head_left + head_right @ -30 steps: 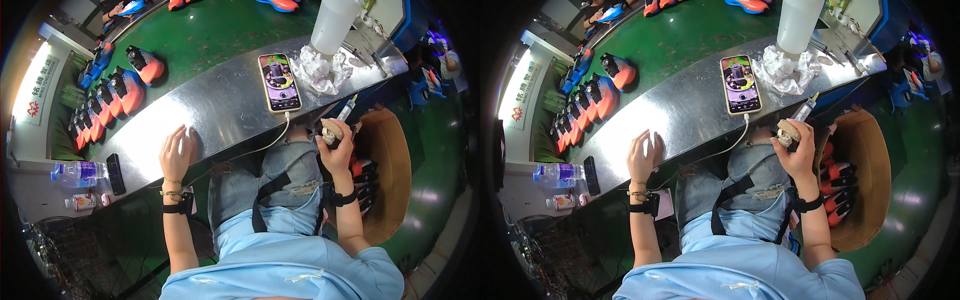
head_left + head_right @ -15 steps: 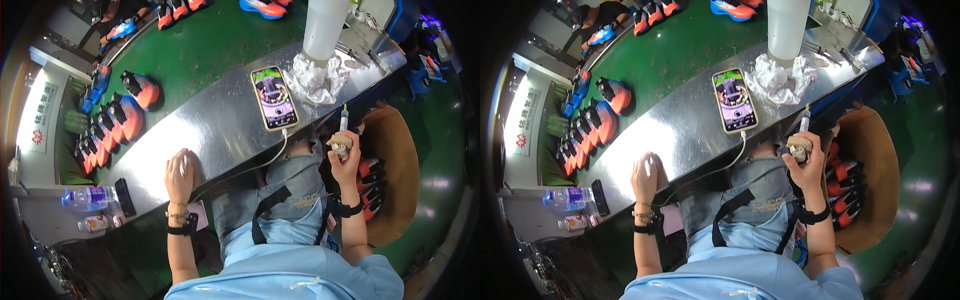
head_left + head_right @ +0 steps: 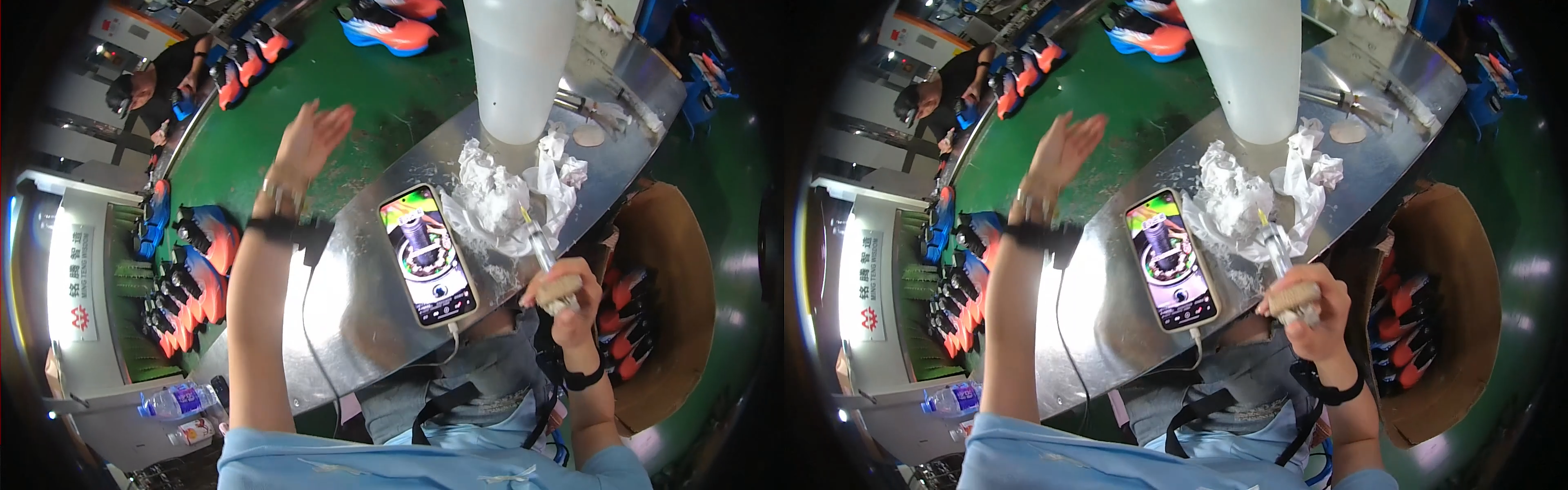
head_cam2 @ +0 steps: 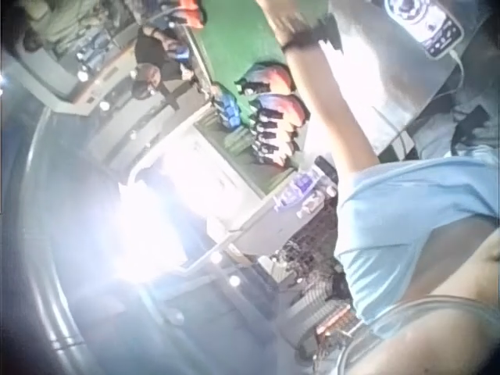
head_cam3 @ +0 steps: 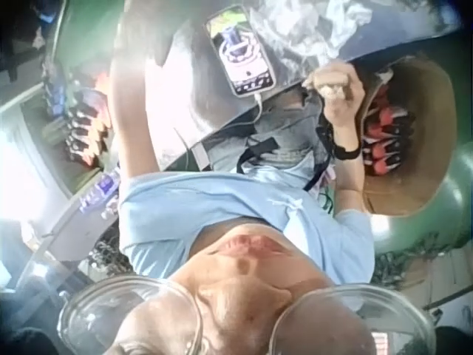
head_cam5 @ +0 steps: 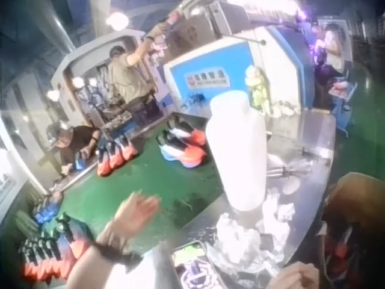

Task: Apply adhesive liquid to the edges of shoe soles using a syringe dispenser.

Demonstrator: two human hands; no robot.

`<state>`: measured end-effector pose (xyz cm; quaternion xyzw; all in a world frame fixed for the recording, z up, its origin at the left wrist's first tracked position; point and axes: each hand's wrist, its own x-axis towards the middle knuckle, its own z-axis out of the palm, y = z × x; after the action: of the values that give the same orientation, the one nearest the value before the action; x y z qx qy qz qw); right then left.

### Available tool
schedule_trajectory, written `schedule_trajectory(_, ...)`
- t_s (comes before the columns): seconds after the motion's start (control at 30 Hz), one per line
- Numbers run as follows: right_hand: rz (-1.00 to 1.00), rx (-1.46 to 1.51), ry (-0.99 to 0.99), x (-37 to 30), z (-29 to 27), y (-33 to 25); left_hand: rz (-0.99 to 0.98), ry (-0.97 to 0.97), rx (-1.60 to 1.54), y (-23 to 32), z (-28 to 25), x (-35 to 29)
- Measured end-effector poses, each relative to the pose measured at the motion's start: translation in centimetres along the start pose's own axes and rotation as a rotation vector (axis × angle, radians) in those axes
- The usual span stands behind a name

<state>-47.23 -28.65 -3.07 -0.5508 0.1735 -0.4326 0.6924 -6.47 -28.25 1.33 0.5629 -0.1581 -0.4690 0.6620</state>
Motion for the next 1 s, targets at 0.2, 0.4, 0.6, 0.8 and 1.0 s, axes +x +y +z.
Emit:
schedule_trajectory(0.2, 0.033, 0.138, -0.003, 0.2, -0.9, -0.4, -0.35, -0.172, -0.347, -2.6, 8.4, 15.6)
schedule_trajectory(0.4, -0.03, 0.066, -0.035, 1.4, -0.8, -1.2, -0.155, -0.164, -0.227, -4.6, 11.6, 20.9)
schedule_trajectory(0.6, 0.048, -0.049, 0.181, 0.3, -0.2, -3.2, 0.21, 0.212, -0.066, -0.6, 2.7, 16.6)
schedule_trajectory(0.8, 0.01, -0.102, 0.128, -0.5, -0.6, -4.7, 0.21, 0.154, -0.061, -1.3, -6.3, -8.0)
schedule_trajectory(1.0, -0.089, -0.11, -0.017, -1.1, 1.2, -3.5, 0.069, 0.178, -0.137, -10.3, -5.3, -40.6)
